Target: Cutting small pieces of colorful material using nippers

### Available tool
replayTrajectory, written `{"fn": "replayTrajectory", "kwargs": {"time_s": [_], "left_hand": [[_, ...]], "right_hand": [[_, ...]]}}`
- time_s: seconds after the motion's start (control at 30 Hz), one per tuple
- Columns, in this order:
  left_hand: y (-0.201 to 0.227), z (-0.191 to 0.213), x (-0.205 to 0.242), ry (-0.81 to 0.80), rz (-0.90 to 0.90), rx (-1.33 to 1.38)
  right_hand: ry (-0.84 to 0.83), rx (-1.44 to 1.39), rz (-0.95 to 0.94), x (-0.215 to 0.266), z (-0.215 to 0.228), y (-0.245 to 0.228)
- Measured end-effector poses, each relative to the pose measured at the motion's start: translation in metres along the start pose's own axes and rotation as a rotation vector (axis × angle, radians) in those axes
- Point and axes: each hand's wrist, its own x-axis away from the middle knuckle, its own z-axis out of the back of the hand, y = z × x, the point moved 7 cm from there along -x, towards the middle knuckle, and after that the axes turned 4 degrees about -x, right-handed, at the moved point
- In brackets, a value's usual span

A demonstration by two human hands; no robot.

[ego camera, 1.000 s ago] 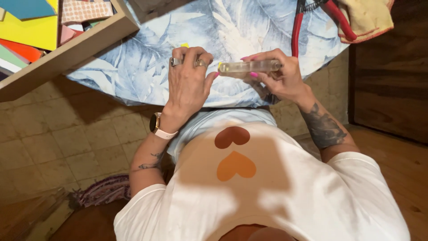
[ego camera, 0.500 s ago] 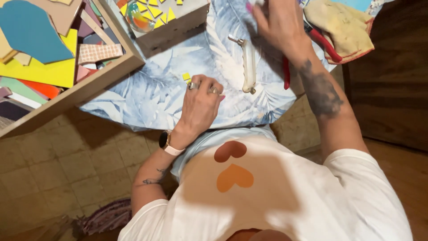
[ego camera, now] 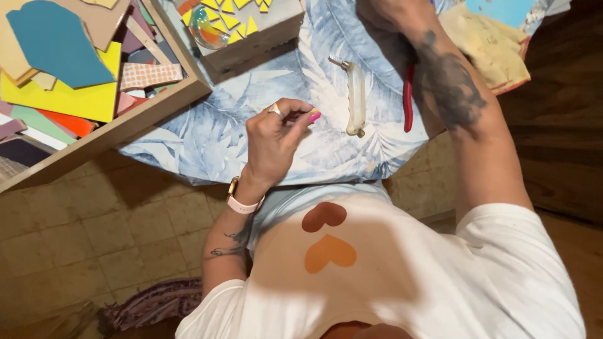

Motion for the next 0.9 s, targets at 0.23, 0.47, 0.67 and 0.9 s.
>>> {"fn": "replayTrajectory", "kwargs": {"time_s": [0.23, 0.47, 0.67, 0.9], "left_hand": [[0.007, 0.015, -0.009, 0.023, 0.199, 0.207], [0.016, 0.012, -0.023, 0.102, 0.109, 0.216], [0.009, 0.008, -0.029, 0.144, 0.082, 0.297], [0.009, 0.006, -0.028, 0.149, 0.066, 0.214]], "right_hand": [[-0.074, -0.466, 0.054, 0.021, 0.013, -0.032], [-0.151, -0.473, 0.144, 0.068, 0.048, -0.068], [-0.360, -0.256, 0.167, 0.089, 0.052, -0.089], [-0.594, -0.359, 0.111, 0.100, 0.043, -0.110]]}}
